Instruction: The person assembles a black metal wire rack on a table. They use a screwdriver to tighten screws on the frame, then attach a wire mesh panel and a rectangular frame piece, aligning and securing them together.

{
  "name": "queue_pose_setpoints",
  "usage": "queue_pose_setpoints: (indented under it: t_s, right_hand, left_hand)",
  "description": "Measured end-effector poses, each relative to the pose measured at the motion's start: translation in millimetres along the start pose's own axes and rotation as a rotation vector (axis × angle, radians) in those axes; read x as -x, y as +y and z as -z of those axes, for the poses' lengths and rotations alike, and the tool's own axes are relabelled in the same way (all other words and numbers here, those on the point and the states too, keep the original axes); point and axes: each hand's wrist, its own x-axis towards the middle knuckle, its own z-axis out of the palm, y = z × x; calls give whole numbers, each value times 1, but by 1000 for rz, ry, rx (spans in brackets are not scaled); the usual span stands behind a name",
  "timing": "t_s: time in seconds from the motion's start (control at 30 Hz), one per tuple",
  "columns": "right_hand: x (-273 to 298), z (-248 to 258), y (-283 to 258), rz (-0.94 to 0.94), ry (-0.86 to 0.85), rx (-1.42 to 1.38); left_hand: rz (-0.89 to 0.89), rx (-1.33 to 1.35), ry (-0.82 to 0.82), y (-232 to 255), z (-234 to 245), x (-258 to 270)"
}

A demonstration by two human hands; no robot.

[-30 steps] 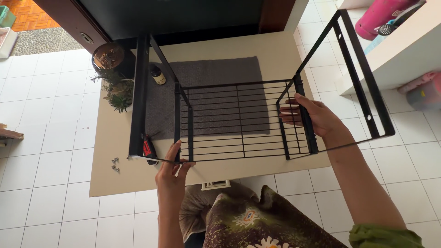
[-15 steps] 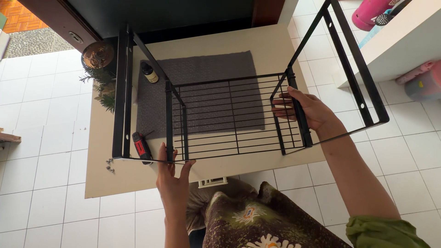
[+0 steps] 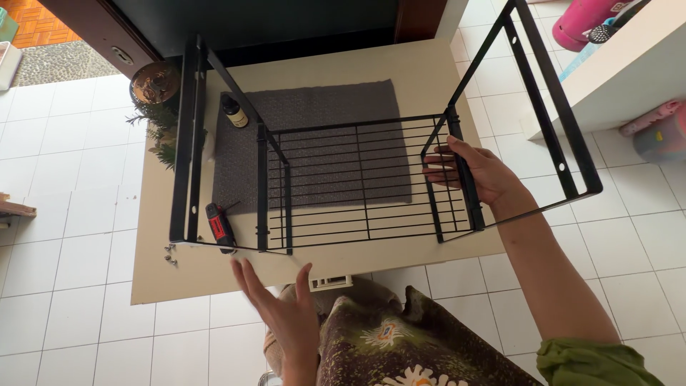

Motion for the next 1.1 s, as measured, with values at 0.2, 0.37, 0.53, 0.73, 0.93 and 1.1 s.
queue_pose_setpoints:
  t_s: [0.2, 0.37, 0.53, 0.73, 0.93, 1.1]
  right_hand:
    - [-4, 4, 5, 22, -31, -9]
    - [-10, 13, 11, 17, -71, -35]
    - [-14, 18, 14, -14, -79, -13]
    - [-13, 16, 11, -21, -34, 50]
    - [-10, 13, 11, 1, -14, 31]
    - [-9, 11, 13, 10, -7, -10]
  left_hand:
    - [-76, 289, -297, 51, -40, 57]
    - [600, 813, -836, 96, -97, 55]
    - [580, 1145, -778, 109, -136, 58]
    - [794, 1273, -764, 118, -147, 69]
    - [863, 1291, -721, 126, -149, 73]
    - [877, 1297, -712, 129, -153, 69]
